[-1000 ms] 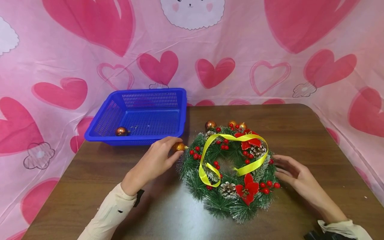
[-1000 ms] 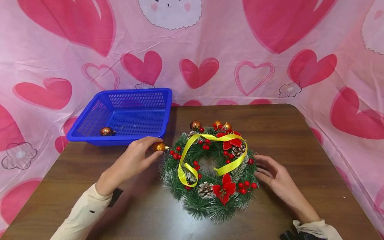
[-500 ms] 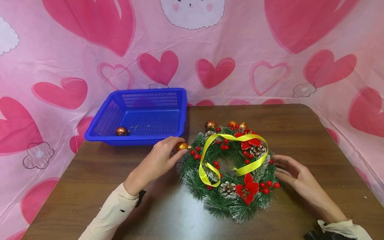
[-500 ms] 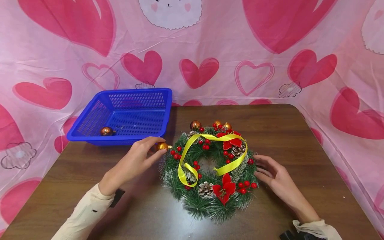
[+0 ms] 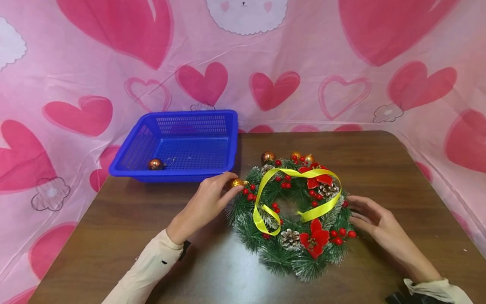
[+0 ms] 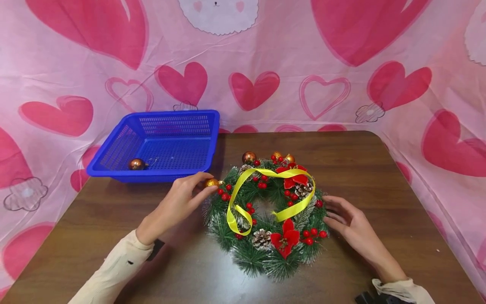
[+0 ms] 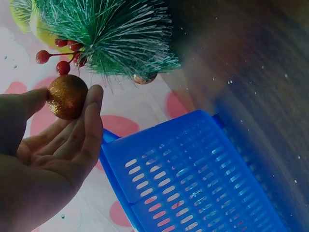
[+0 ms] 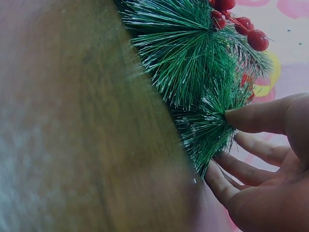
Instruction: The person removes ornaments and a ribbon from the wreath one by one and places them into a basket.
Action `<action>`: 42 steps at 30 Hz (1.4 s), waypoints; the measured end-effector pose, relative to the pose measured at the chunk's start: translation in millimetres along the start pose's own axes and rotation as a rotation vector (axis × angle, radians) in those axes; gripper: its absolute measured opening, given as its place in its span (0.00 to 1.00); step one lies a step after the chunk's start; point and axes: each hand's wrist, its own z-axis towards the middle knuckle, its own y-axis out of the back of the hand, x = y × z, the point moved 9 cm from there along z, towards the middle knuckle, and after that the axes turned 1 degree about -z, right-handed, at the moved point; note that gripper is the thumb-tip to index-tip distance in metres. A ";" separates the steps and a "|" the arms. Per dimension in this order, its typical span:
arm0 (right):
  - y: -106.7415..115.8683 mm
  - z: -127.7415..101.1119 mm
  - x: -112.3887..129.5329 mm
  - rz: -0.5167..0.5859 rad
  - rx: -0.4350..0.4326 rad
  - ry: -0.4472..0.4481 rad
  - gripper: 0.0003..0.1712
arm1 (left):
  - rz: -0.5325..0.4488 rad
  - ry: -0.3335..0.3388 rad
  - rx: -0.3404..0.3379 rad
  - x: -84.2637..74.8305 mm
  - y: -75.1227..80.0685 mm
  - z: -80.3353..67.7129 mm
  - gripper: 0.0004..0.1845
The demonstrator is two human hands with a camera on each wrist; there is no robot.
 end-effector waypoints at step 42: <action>2.1 0.7 0.1 -0.086 -0.021 -0.050 0.28 | -0.133 -0.050 0.061 -12.8 -8.0 33.2 0.14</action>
